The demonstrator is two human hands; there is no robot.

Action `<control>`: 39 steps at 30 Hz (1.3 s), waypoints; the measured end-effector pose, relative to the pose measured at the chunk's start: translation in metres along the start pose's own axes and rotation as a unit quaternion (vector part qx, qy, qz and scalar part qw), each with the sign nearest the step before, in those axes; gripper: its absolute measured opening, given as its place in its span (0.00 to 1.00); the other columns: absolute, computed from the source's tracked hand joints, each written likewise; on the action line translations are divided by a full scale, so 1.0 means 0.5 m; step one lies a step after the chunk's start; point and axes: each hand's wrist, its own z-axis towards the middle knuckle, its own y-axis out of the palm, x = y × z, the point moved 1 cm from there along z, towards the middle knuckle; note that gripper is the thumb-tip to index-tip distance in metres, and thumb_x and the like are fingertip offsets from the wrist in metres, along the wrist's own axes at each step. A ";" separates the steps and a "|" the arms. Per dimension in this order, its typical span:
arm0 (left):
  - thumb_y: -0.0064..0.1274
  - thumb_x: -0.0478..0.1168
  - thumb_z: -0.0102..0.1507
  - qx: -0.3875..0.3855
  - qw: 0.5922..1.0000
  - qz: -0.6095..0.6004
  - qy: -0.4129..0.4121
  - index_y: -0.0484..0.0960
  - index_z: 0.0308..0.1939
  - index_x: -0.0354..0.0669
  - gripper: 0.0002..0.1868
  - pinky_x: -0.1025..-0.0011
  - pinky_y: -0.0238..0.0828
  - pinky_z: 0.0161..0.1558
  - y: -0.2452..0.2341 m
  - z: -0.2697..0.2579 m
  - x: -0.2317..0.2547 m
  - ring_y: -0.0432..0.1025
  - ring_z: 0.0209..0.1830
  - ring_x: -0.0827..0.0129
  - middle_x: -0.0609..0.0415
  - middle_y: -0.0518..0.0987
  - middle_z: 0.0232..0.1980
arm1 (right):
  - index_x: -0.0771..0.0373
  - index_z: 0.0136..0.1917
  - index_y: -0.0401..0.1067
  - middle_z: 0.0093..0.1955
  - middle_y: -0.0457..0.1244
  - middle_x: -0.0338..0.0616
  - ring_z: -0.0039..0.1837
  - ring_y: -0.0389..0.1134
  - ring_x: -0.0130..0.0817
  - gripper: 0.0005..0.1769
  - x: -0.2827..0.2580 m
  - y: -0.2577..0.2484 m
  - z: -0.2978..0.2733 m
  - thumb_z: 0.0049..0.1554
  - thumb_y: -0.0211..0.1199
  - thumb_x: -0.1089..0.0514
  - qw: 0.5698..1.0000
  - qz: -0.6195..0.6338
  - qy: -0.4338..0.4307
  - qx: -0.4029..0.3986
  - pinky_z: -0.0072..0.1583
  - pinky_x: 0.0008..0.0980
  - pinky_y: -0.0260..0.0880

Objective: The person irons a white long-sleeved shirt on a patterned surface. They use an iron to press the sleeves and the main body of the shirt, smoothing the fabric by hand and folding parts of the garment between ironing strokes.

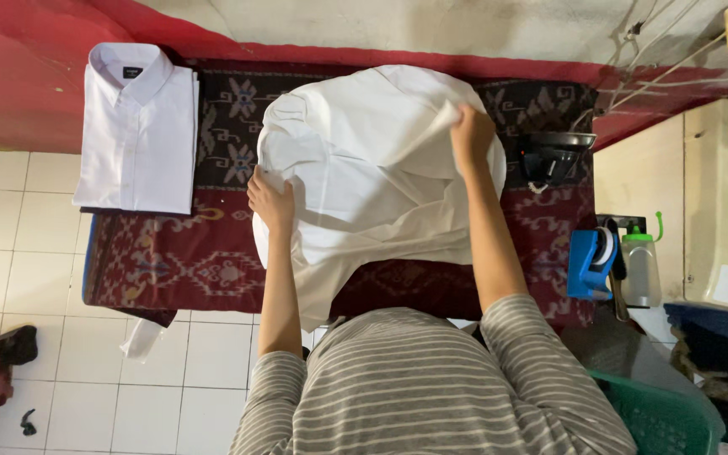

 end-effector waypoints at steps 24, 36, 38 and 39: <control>0.60 0.49 0.58 -0.147 0.986 0.050 0.066 0.66 0.72 0.49 0.38 0.38 0.39 0.75 0.082 0.015 0.028 0.47 0.81 0.45 0.38 0.56 0.79 | 0.63 0.52 0.79 0.55 0.72 0.55 0.59 0.73 0.51 0.09 0.099 0.046 0.123 0.64 0.60 0.58 0.982 0.101 0.150 -0.055 0.61 0.47 0.74; 0.61 0.47 0.62 0.018 0.986 -0.160 -0.046 0.75 0.63 0.41 0.28 0.54 0.69 0.65 0.017 0.034 0.018 0.72 0.62 0.48 0.42 0.76 0.63 | 0.64 0.56 0.73 0.55 0.68 0.54 0.61 0.68 0.51 0.14 0.070 -0.058 -0.219 0.59 0.63 0.56 0.959 0.137 0.248 -0.027 0.64 0.47 0.66; 0.60 0.46 0.64 0.108 0.992 -0.071 -0.011 0.77 0.62 0.38 0.25 0.53 0.70 0.62 -0.005 0.046 -0.006 0.72 0.60 0.46 0.41 0.76 0.62 | 0.64 0.59 0.71 0.58 0.67 0.56 0.64 0.66 0.54 0.17 0.090 -0.096 -0.259 0.59 0.63 0.57 0.964 -0.009 0.263 0.035 0.67 0.49 0.65; 0.59 0.46 0.65 0.147 0.989 -0.027 -0.001 0.78 0.61 0.37 0.24 0.52 0.70 0.60 -0.014 0.047 -0.020 0.72 0.59 0.44 0.40 0.77 0.61 | 0.66 0.62 0.69 0.60 0.66 0.57 0.65 0.65 0.55 0.19 0.099 -0.114 -0.275 0.59 0.63 0.57 0.957 -0.037 0.286 0.046 0.68 0.49 0.64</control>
